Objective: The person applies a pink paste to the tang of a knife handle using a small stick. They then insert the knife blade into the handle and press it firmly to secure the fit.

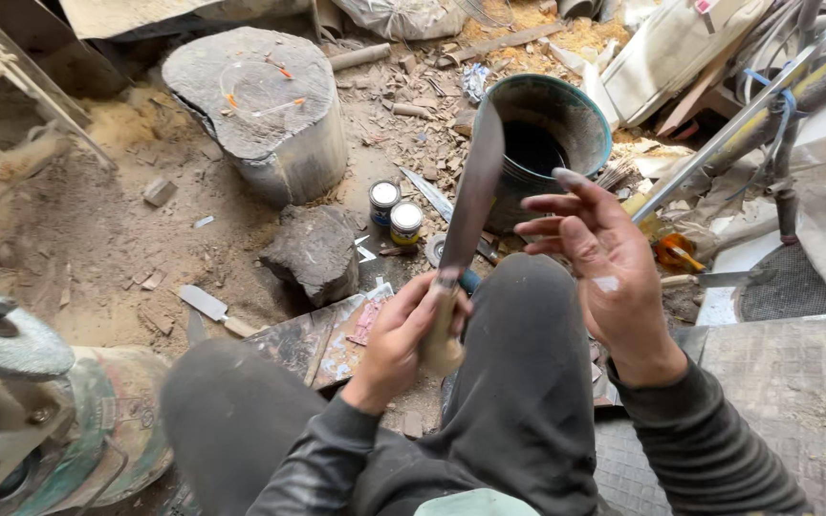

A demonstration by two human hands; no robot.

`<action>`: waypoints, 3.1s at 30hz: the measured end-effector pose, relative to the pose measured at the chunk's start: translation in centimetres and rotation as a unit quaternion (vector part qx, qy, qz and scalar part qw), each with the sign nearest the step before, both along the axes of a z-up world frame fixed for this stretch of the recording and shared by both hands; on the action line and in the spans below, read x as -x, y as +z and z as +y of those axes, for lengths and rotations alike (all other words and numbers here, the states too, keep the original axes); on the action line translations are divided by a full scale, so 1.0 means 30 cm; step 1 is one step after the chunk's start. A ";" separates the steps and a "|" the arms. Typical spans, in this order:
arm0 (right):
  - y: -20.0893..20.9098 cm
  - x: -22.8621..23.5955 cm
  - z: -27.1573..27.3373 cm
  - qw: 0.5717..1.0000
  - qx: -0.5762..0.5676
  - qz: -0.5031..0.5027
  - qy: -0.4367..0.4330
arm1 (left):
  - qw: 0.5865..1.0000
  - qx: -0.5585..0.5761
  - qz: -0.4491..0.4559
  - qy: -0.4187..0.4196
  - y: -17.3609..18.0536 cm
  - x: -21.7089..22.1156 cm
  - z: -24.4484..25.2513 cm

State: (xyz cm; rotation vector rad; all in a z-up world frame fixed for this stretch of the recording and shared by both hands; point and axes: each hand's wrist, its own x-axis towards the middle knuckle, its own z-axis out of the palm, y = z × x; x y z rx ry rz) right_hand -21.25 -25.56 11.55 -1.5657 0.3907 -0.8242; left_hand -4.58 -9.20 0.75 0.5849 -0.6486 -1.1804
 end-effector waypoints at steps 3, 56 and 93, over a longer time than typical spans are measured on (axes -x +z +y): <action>-0.084 0.000 0.090 0.998 0.037 0.042 0.005 | 0.995 -0.050 -0.008 0.081 0.041 0.008 -0.090; -0.300 -0.378 0.393 0.957 0.072 0.271 0.070 | 0.941 -0.117 -0.053 0.314 0.145 -0.480 -0.128; -0.099 -0.396 0.345 0.827 -0.485 -0.004 0.283 | 0.936 -0.257 0.019 0.239 -0.151 -0.573 -0.156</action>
